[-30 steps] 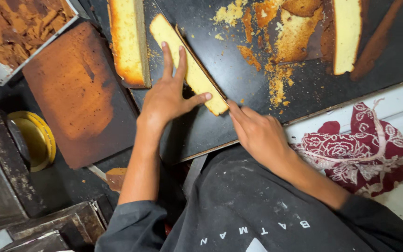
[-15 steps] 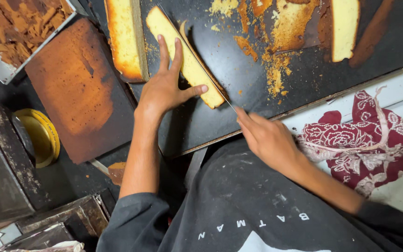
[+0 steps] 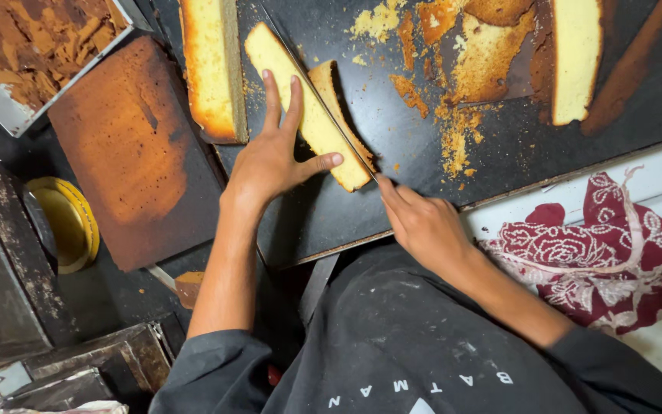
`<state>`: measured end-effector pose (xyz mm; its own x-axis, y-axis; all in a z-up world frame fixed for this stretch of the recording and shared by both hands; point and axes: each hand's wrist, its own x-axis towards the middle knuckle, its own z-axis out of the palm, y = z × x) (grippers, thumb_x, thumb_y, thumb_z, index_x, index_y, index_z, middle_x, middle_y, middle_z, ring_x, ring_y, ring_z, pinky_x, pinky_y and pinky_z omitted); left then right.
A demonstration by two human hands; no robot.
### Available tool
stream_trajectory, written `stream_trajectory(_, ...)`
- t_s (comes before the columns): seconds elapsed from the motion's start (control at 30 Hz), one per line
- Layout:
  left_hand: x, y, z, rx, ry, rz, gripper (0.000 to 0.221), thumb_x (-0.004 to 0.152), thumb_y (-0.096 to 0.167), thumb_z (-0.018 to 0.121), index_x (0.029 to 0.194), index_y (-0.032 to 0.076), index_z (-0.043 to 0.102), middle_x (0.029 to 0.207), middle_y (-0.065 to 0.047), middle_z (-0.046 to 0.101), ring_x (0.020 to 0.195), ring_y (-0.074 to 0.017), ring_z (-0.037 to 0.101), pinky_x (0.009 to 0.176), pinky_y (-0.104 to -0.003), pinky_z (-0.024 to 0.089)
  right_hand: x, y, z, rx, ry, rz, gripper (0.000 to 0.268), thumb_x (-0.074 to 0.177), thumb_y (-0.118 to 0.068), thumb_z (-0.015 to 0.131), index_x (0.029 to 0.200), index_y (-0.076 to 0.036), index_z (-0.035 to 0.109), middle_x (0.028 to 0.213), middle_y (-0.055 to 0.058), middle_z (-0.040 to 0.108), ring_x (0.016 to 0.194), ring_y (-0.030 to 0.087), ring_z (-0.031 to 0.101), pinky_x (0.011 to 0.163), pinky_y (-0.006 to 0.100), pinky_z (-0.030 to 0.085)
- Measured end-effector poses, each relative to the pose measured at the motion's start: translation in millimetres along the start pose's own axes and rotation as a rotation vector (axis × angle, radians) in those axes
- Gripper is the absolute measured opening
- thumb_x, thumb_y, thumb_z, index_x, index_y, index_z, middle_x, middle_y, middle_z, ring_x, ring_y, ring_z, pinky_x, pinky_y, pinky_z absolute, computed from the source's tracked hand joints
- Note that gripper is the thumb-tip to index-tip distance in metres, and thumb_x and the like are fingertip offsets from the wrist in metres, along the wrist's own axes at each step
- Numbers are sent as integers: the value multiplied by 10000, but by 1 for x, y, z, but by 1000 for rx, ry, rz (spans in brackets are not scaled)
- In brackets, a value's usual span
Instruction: The person cuts a large slab of cake into smaller rectangular pieces using a long knife, placing the pieces onto a workspace.
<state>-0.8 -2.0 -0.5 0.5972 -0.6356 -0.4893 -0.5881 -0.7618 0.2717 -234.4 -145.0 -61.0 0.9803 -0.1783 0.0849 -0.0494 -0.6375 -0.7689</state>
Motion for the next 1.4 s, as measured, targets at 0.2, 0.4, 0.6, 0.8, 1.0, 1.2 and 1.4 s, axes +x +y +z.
stream_trajectory(0.2,-1,-1,1,-15,16,13,1321,739,722,799,1649,129,46,1659,-308,-120,1329,-522,495,1005,-499,517,-22,0,-9,35,9,-32,405,950,-70,626,1337,47,599,858,165,678,618,354,673,544,446,539)
stream_trajectory(0.4,-3,-1,4,-60,-9,-6,1311,740,698,806,1645,131,45,1659,-307,-135,1376,-508,444,1047,-483,498,-5,9,1,37,-38,8,409,954,-67,621,1344,51,595,889,175,691,634,378,667,558,461,534)
stream_trajectory(0.6,-3,-2,3,-31,27,55,1306,759,696,814,1647,127,45,1652,-306,-137,1394,-526,425,1037,-485,494,-29,8,-5,42,-67,40,389,958,-89,615,1326,34,605,848,152,684,617,362,671,539,446,529)
stream_trajectory(0.8,0,10,-6,-36,-44,-59,1311,720,696,787,1645,157,29,1681,-266,-137,1367,-496,457,1041,-482,503,-51,14,-5,30,-60,72,404,961,-101,633,1348,8,601,804,153,672,591,358,663,513,448,521)
stream_trajectory(1.0,2,3,-10,-68,55,-5,1304,713,684,811,1626,131,61,1670,-264,-85,1433,-483,372,1044,-490,479,-47,9,-11,26,26,95,435,934,-72,634,1363,-12,587,814,154,680,600,346,680,520,435,533)
stream_trajectory(1.2,26,-19,-22,-89,84,-40,1205,811,658,739,1635,114,48,1696,-265,-68,1428,-477,400,1113,-489,434,23,-10,-3,44,144,19,411,960,-57,642,1364,-1,597,818,164,670,635,359,677,555,436,540)
stream_trajectory(1.4,36,-25,-23,-56,1,-71,1179,819,692,709,1640,171,42,1667,-271,-126,1417,-533,348,1129,-485,395,30,-13,-17,30,32,8,441,929,-57,647,1360,19,589,800,158,650,621,346,676,539,429,544)
